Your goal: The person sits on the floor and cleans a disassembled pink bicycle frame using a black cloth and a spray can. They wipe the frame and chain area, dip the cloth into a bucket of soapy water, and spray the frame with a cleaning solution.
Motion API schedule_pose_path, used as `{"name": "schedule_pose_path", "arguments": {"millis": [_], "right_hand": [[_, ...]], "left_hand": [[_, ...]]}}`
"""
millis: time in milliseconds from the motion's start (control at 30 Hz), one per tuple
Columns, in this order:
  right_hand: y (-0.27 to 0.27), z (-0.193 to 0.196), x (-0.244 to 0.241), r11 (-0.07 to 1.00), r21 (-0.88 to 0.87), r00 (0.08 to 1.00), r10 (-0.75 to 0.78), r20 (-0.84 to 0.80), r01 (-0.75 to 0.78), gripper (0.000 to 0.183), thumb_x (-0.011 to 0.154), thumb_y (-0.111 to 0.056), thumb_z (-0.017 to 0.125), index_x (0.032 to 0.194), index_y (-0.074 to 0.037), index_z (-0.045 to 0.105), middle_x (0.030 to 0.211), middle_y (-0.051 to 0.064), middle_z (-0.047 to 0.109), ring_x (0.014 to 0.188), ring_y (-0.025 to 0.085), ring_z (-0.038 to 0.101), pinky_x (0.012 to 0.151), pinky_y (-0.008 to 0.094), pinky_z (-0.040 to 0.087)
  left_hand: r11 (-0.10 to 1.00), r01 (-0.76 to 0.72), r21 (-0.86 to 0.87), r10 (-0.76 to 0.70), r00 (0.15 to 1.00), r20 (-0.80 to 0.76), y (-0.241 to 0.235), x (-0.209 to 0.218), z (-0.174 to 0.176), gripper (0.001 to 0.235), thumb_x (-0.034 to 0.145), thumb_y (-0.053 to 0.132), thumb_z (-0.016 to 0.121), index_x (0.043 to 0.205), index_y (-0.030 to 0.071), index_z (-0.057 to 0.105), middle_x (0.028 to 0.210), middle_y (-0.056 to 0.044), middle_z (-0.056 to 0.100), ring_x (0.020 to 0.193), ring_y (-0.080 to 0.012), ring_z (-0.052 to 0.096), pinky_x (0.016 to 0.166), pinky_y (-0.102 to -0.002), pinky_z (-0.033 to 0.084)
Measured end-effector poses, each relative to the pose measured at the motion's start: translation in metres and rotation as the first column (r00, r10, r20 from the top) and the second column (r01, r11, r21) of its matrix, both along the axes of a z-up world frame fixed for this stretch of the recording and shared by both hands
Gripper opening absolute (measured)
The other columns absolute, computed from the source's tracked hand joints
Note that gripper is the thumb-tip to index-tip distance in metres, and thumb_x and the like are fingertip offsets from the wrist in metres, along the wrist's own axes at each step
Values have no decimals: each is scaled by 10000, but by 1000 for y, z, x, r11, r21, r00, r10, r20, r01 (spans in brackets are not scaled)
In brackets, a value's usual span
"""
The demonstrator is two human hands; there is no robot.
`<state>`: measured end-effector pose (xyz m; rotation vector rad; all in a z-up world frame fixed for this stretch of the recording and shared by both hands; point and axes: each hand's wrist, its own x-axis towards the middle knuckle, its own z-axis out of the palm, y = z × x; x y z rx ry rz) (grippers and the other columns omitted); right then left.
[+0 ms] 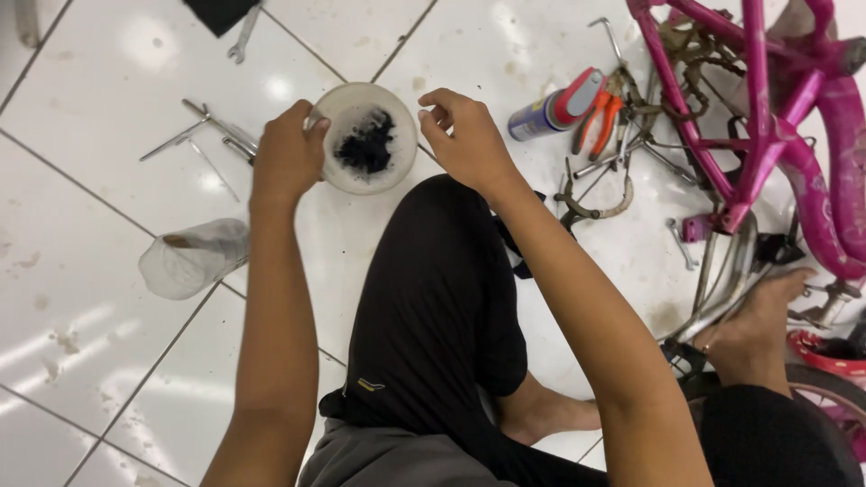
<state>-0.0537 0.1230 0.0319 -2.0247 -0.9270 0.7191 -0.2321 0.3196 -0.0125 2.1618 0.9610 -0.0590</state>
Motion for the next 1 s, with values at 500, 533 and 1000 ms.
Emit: {"name": "schedule_pose_path", "arguments": {"millis": [500,533,1000], "right_hand": [[-185,5,13,831,-557,981,-116,-156,10,574,777,-278,824,1243,-2,634,1124,226,708,1093,412,678,901,534,552],[-190,-10,7,832,-554,979,-131,-156,23,574,777,-278,824,1243,-2,634,1124,226,708,1093,412,678,901,534,552],[-211,-19,15,937,-210,958,-286,-3,279,258,805,-143,760,951,30,637,756,166,641,629,297,619,564,405,477]], "left_hand": [[656,751,69,-743,659,-113,-250,115,32,388,788,114,669,1125,-34,545,985,-226,622,1006,-445,599,866,-588,468],[644,762,72,-753,647,-116,-267,118,10,388,788,114,669,1125,-34,545,985,-226,622,1006,-445,599,866,-588,468],[746,662,-79,-587,708,393,-242,108,57,556,783,-136,567,1286,-3,371,1098,-251,522,1050,-457,602,863,-539,544]]}}
